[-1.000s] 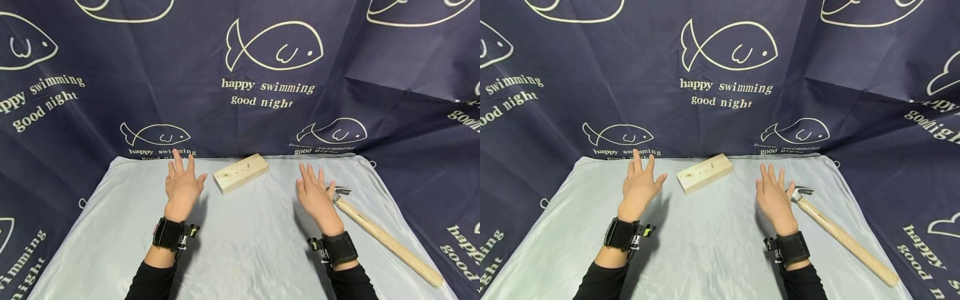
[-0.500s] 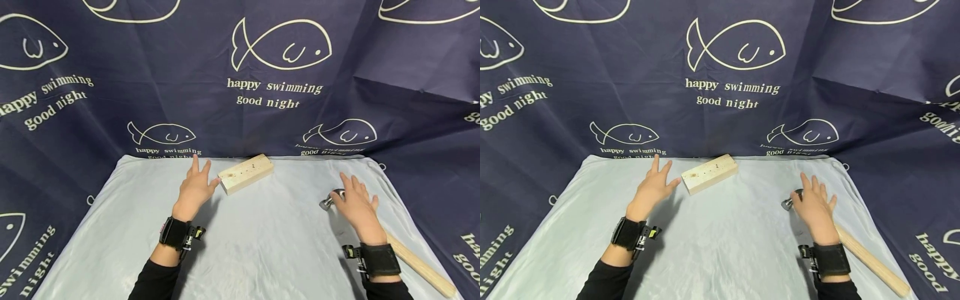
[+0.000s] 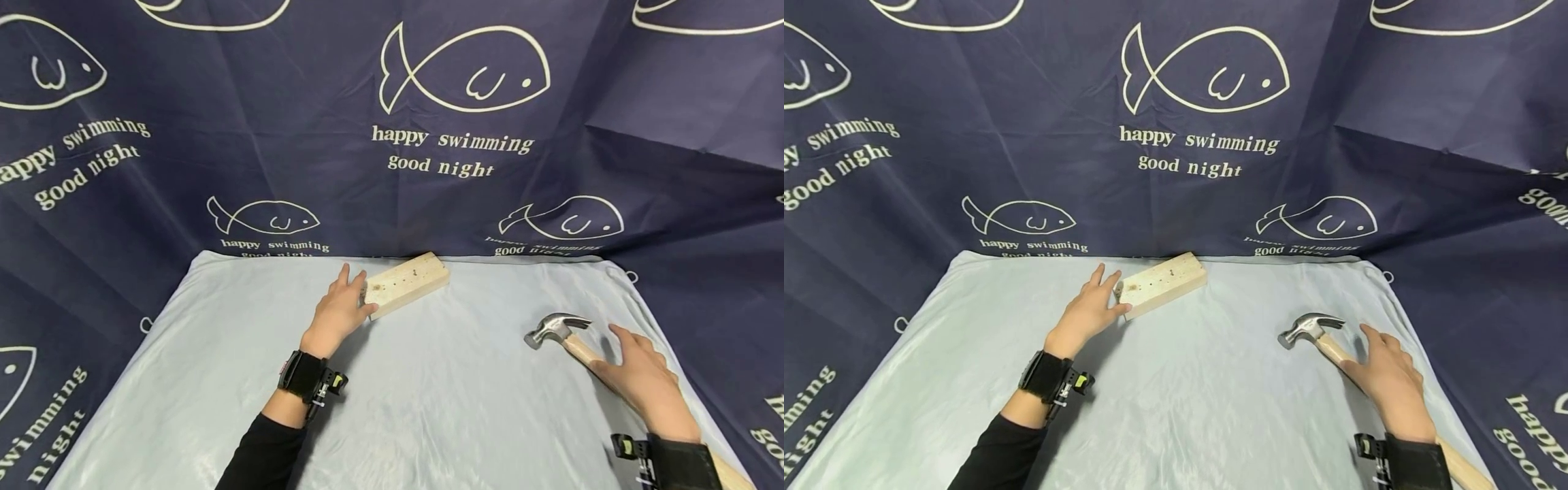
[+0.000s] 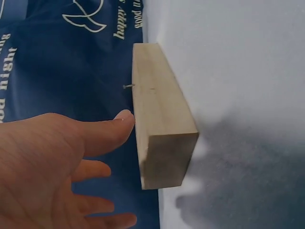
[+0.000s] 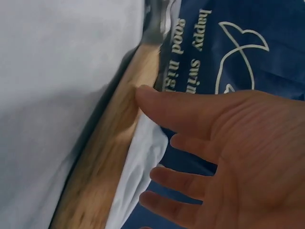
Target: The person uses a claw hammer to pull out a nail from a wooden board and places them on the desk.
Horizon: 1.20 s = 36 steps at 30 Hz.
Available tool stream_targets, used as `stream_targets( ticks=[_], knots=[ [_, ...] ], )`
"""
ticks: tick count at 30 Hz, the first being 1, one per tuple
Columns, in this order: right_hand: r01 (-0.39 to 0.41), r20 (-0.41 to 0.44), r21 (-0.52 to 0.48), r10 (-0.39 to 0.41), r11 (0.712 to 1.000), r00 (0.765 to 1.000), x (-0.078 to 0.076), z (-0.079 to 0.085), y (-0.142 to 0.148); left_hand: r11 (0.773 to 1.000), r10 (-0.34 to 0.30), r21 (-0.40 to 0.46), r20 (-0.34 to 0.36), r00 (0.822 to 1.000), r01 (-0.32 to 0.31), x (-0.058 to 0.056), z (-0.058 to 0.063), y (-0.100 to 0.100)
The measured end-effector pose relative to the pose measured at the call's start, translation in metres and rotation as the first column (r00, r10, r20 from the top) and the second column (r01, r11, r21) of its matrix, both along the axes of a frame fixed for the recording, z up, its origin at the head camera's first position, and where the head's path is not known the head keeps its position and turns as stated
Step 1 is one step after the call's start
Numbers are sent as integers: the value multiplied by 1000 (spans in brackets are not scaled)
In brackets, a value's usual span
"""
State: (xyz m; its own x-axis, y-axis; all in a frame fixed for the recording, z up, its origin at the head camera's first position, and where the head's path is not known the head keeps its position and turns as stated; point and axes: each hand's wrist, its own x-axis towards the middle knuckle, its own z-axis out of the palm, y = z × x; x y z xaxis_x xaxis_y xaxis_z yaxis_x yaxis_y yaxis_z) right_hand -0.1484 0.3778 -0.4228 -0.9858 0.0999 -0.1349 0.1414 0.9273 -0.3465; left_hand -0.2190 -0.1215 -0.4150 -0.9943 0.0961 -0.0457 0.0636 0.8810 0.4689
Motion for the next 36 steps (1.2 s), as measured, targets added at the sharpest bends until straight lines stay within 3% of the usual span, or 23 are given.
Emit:
stream_targets(
  ticks=[10, 22, 27, 36],
  knots=[
    [-34, 76, 21, 32, 999, 997, 11, -14, 19, 1000, -14, 15, 3, 1000, 13, -8, -9, 7],
    [-71, -26, 46, 72, 996, 997, 17, -21, 15, 999, -42, 33, 2, 999, 42, -12, -19, 12],
    [-55, -56, 53, 58, 997, 997, 17, -22, 12, 998, -54, 22, -24, 998, 54, -13, -19, 10],
    [14, -14, 40, -14, 999, 1000, 18, -20, 4, 999, -20, 42, 55, 998, 18, -17, -21, 8]
  ],
)
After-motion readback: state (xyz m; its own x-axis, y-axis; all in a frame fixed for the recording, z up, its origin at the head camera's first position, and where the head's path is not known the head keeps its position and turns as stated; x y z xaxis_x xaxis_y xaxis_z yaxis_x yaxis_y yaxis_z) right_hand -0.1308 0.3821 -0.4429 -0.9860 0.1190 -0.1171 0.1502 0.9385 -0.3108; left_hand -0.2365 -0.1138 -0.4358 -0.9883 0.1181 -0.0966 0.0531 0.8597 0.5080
